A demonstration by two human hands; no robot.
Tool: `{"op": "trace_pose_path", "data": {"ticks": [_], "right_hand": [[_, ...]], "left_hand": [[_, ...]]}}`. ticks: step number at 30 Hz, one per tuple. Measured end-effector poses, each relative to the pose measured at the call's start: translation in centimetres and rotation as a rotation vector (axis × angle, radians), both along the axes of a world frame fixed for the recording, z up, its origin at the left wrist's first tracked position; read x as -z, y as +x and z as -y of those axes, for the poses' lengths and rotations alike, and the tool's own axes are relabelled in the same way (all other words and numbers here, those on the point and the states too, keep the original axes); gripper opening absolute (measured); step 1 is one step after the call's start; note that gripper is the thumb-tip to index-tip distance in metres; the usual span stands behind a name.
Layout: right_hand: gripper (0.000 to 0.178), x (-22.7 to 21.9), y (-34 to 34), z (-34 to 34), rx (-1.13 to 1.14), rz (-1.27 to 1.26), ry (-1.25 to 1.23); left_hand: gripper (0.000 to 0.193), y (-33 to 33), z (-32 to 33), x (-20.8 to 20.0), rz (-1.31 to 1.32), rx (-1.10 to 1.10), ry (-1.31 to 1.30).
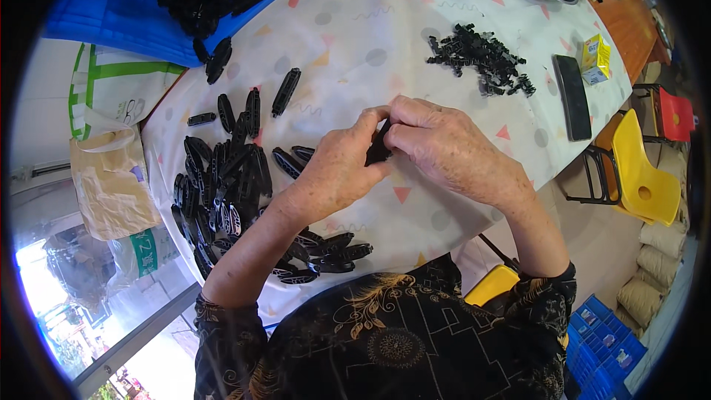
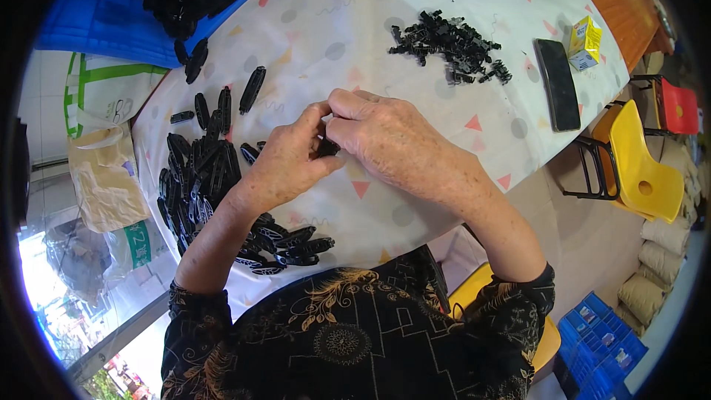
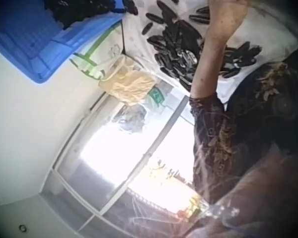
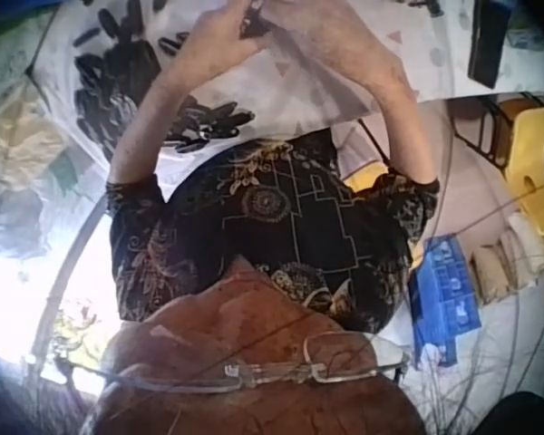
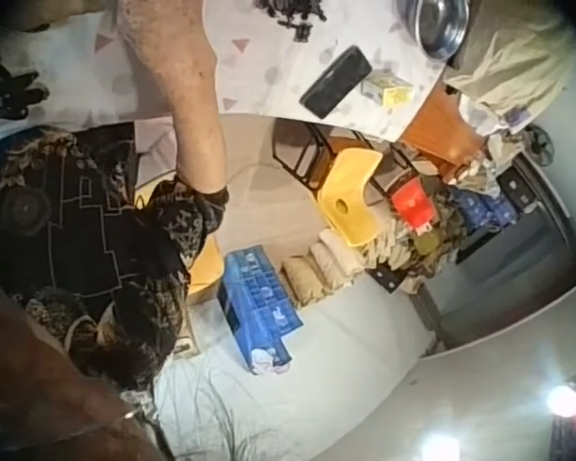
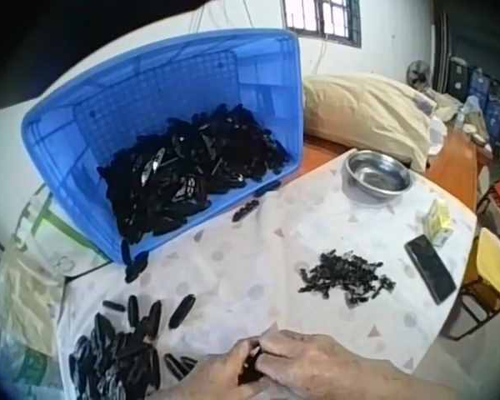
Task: Assembling small plastic components by inserting pins or internal parts into housings.
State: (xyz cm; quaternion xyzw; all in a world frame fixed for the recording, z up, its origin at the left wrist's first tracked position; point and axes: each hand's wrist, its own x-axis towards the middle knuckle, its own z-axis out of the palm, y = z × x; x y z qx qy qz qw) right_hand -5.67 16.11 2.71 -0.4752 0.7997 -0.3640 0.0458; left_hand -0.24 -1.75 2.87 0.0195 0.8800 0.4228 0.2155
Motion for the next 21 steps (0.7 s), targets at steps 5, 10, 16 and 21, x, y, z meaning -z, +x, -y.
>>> {"op": "trace_pose_path", "data": {"ticks": [5, 10, 16, 21], "right_hand": [[0.012, 0.4, -0.7, 0.2, -0.033, 0.04, 0.018], [0.018, 0.5, -1.5, 0.9, -0.036, 0.092, 0.039], [0.04, 1.4, -0.8, 2.7, 0.272, 0.368, -0.182], [0.044, 3.0, 0.6, 4.5, 0.359, 0.607, -0.347]], "left_hand": [[0.057, 0.3, 0.3, 0.8, 0.057, -0.085, 0.18], [0.057, 0.4, 0.9, 2.6, 0.003, -0.138, 0.298], [0.048, 0.2, 2.2, 2.4, 0.065, -0.301, 0.543], [0.045, 0.2, 2.5, 2.7, -0.038, -0.353, 0.521]]}}
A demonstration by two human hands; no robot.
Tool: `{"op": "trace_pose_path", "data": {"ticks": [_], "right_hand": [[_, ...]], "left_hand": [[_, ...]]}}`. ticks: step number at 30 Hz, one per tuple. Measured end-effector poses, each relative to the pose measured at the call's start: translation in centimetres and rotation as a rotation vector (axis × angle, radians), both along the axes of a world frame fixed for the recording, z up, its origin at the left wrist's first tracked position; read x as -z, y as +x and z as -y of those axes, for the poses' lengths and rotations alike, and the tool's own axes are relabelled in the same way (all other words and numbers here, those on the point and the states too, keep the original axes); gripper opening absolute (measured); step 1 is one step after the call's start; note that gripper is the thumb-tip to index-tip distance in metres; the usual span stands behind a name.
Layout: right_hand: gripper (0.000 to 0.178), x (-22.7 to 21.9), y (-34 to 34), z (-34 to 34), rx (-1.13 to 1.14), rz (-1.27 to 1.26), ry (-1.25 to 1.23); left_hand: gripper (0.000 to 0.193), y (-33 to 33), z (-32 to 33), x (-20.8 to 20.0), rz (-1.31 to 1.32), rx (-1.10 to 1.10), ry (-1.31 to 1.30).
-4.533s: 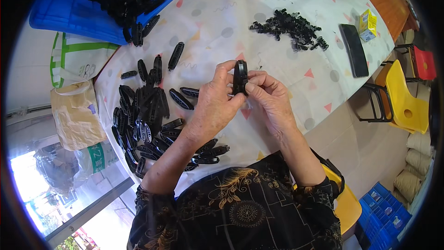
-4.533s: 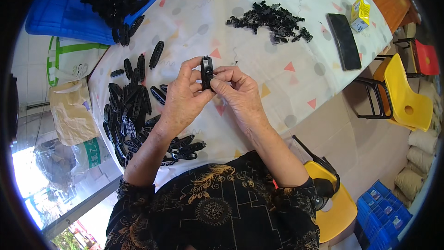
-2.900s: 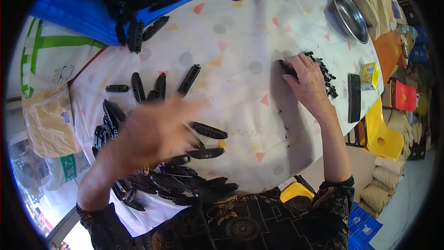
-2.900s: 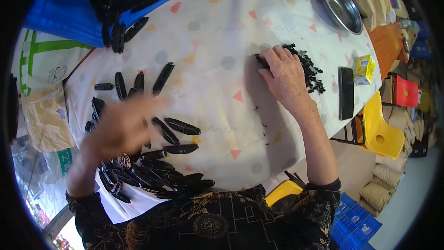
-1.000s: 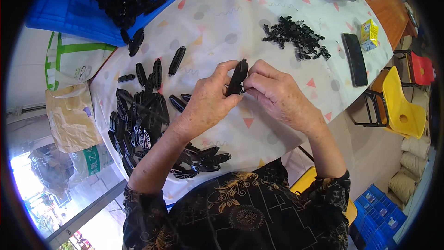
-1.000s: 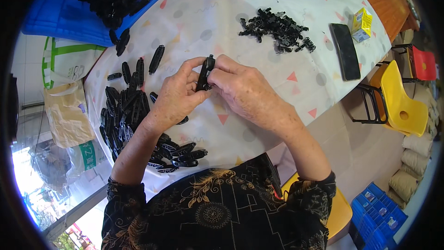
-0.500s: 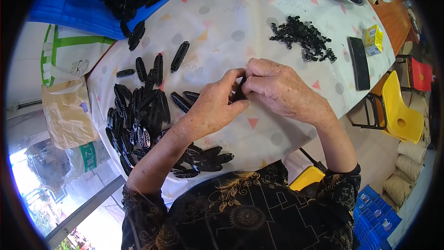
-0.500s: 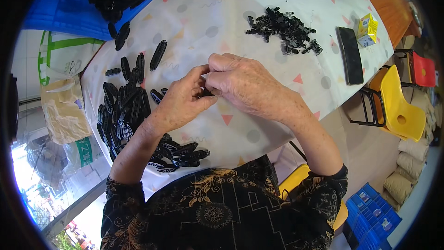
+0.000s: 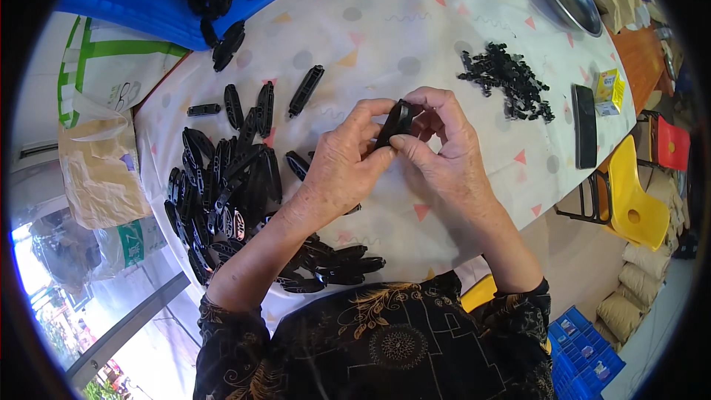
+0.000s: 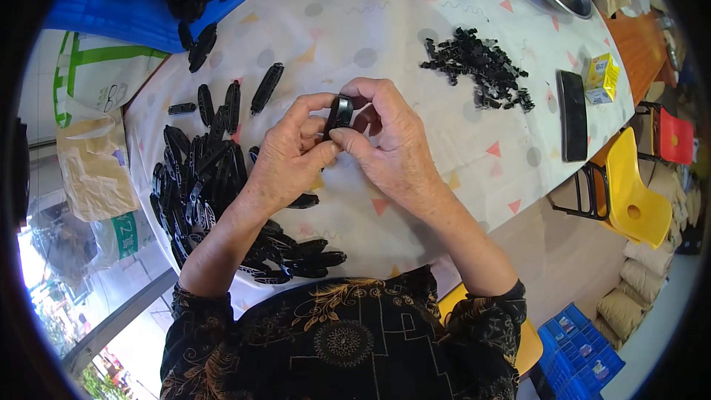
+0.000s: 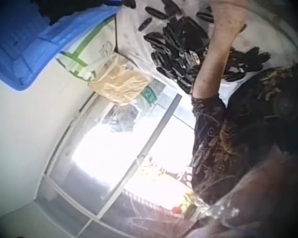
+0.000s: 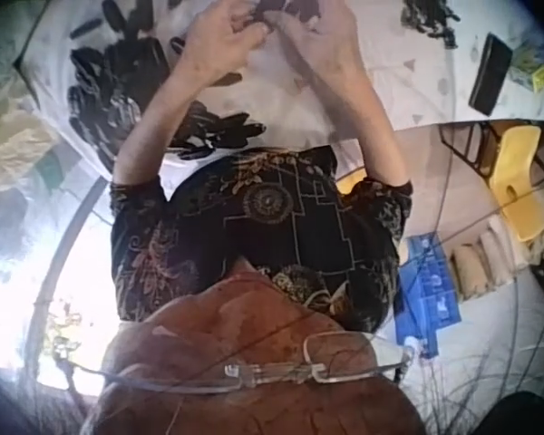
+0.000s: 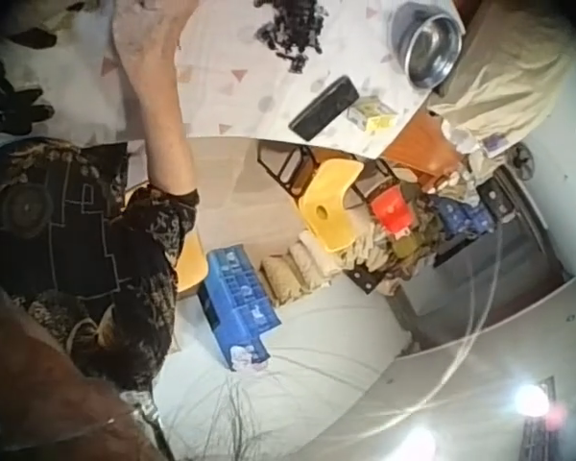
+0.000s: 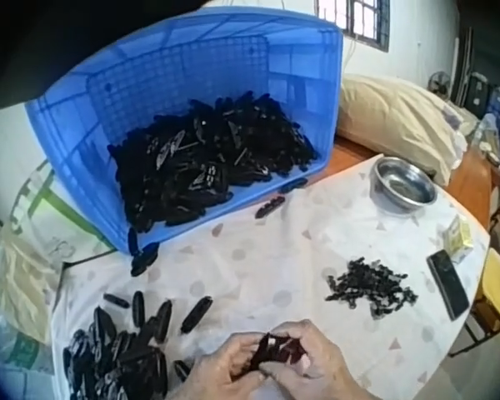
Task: Assembling small plastic components by inserting pins or internal parts into housings.
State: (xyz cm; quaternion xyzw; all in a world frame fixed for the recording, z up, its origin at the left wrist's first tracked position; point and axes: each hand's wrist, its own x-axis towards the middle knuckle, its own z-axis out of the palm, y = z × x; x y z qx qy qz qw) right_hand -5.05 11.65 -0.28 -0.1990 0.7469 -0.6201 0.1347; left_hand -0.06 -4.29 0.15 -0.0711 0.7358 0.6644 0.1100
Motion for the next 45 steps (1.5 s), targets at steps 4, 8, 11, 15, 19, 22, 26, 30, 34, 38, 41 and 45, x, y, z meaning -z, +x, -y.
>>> {"op": "trace_pose_path", "data": {"ticks": [4, 8, 11, 15, 19, 22, 26, 30, 34, 38, 41, 45], "right_hand": [[0.031, 0.8, 0.3, 1.6, 0.134, 0.129, -0.293], [0.03, 1.7, 1.0, 2.3, 0.135, 0.28, -0.407], [0.018, 2.5, 1.1, 2.8, 0.138, 0.158, -0.378], [0.007, 1.9, 1.0, 3.0, 0.162, 0.314, -0.449], [0.006, 1.9, 0.6, 2.8, 0.123, 0.351, -0.431], [0.006, 1.8, 0.6, 2.7, 0.129, 0.37, -0.422], [0.006, 1.9, 0.8, 2.9, 0.154, 0.392, -0.448], [0.007, 2.1, 0.8, 2.9, 0.161, 0.469, -0.534], [0.007, 2.2, 0.8, 2.8, 0.168, 0.48, -0.524], [0.004, 1.9, 1.0, 2.8, 0.179, 0.498, -0.504], [0.005, 1.9, 1.0, 2.7, 0.173, 0.567, -0.587], [0.005, 1.8, 0.9, 3.0, 0.207, 0.554, -0.52]], "left_hand": [[0.045, -0.4, 0.5, 0.1, 0.013, -0.011, -0.018], [0.046, -0.4, 0.6, 0.8, -0.046, -0.136, 0.057], [0.049, -0.4, 0.9, 0.7, -0.063, -0.134, -0.016], [0.054, -0.3, 1.1, 0.9, -0.101, -0.141, -0.001], [0.057, -0.5, 1.3, 0.6, -0.101, -0.108, -0.03], [0.058, -0.5, 1.3, 0.6, -0.089, -0.105, -0.031], [0.059, -0.4, 1.3, 0.9, -0.112, -0.095, -0.033], [0.058, -0.5, 1.2, 0.6, -0.047, -0.114, 0.091], [0.057, -0.6, 1.2, 0.7, -0.044, -0.092, 0.049], [0.056, -0.5, 1.1, 0.4, -0.067, -0.094, -0.006], [0.056, -0.6, 1.0, 0.4, -0.077, -0.096, -0.003], [0.056, -0.6, 1.2, 0.2, -0.054, -0.081, -0.064]]}}
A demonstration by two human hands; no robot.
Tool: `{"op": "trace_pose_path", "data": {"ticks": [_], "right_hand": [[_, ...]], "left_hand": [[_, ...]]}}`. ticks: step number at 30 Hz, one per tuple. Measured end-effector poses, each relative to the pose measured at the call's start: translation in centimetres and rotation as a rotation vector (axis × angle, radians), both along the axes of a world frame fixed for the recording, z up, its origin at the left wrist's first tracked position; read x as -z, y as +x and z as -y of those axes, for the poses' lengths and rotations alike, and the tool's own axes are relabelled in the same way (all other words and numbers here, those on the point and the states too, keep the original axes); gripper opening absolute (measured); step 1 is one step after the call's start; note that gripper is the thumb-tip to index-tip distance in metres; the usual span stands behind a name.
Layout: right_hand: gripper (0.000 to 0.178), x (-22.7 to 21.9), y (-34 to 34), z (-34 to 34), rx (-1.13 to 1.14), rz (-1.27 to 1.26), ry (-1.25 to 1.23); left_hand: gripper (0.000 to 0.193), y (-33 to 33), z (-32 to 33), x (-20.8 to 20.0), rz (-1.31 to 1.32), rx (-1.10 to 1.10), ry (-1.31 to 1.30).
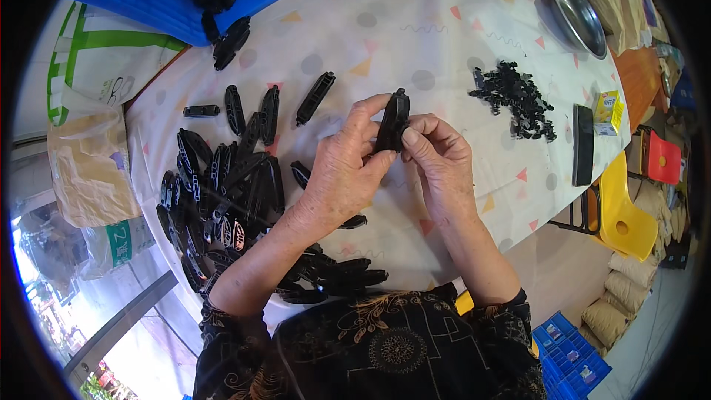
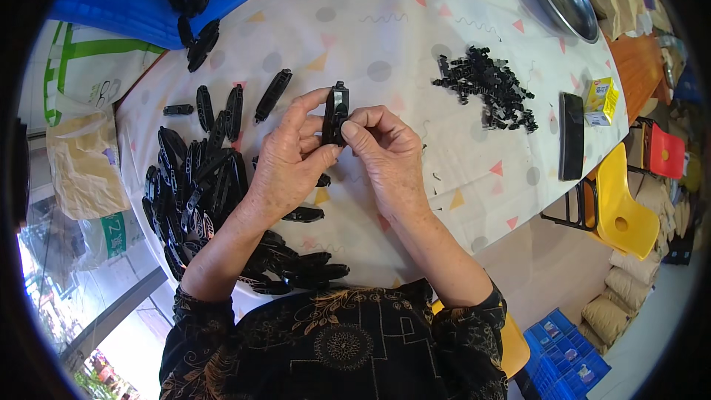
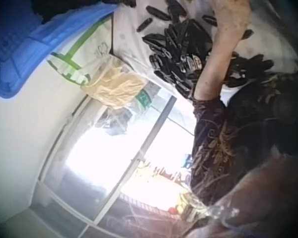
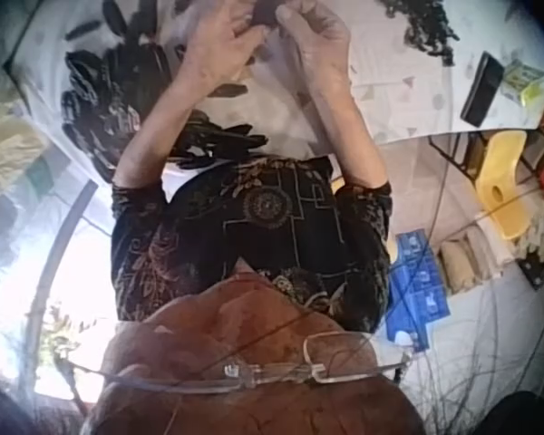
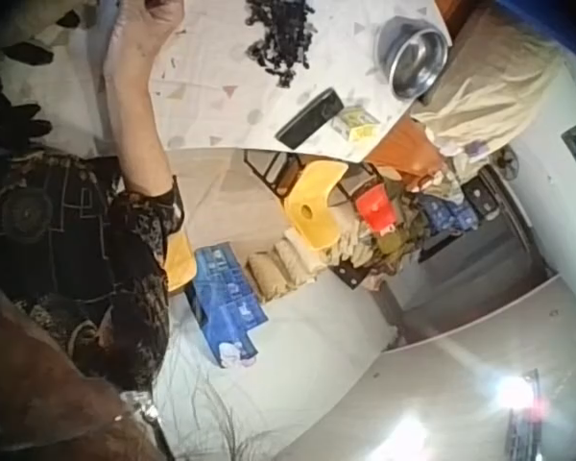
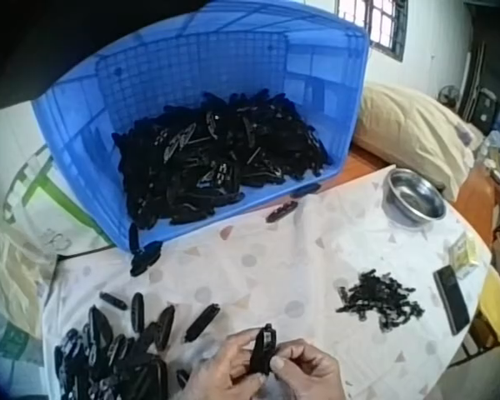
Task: Assembling small plastic components by inserting pins or internal parts into housings.
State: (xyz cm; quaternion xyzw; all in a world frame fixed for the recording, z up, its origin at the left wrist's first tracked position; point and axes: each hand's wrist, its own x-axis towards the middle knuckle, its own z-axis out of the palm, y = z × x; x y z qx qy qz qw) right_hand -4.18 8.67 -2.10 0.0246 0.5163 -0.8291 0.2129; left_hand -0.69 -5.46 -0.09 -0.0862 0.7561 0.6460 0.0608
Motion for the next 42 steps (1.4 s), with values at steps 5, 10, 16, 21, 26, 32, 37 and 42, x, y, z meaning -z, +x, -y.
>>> {"op": "trace_pose_path", "data": {"ticks": [5, 10, 16, 21, 26, 32, 37, 42], "right_hand": [[0.007, 0.2, -0.2, 0.5, 0.004, -0.112, 0.093], [0.029, -1.4, 0.1, 1.9, 0.06, -0.095, 0.103], [0.034, -0.8, 0.4, 0.7, -0.171, -0.085, 0.032], [0.027, -1.2, 1.9, 1.8, -0.152, -0.09, 0.089], [0.016, -0.8, 2.0, 0.3, -0.484, -0.271, 0.285], [0.019, -2.1, -6.1, -5.6, 0.05, -1.055, 1.295], [0.013, -0.6, -10.4, -7.0, 0.068, -1.062, 1.632], [0.013, 0.6, -11.0, -7.5, -0.038, -1.069, 1.684]], "left_hand": [[0.059, 0.0, 0.2, 0.2, -0.06, 0.0, -0.025], [0.055, 0.2, 0.4, 0.2, -0.004, -0.003, 0.082], [0.068, 1.0, 1.0, 0.0, -0.081, 0.098, 0.184], [0.067, 1.9, 2.3, -1.0, 0.007, 0.173, 0.158], [0.062, 3.0, 6.6, -4.3, -0.004, 0.489, -0.291], [0.036, -0.6, 14.2, -4.5, -0.057, 0.139, -0.792], [0.036, -4.7, 20.3, 1.2, -0.3, 0.025, -1.313], [0.034, -6.1, 20.6, 2.5, -0.23, -0.013, -1.453]]}}
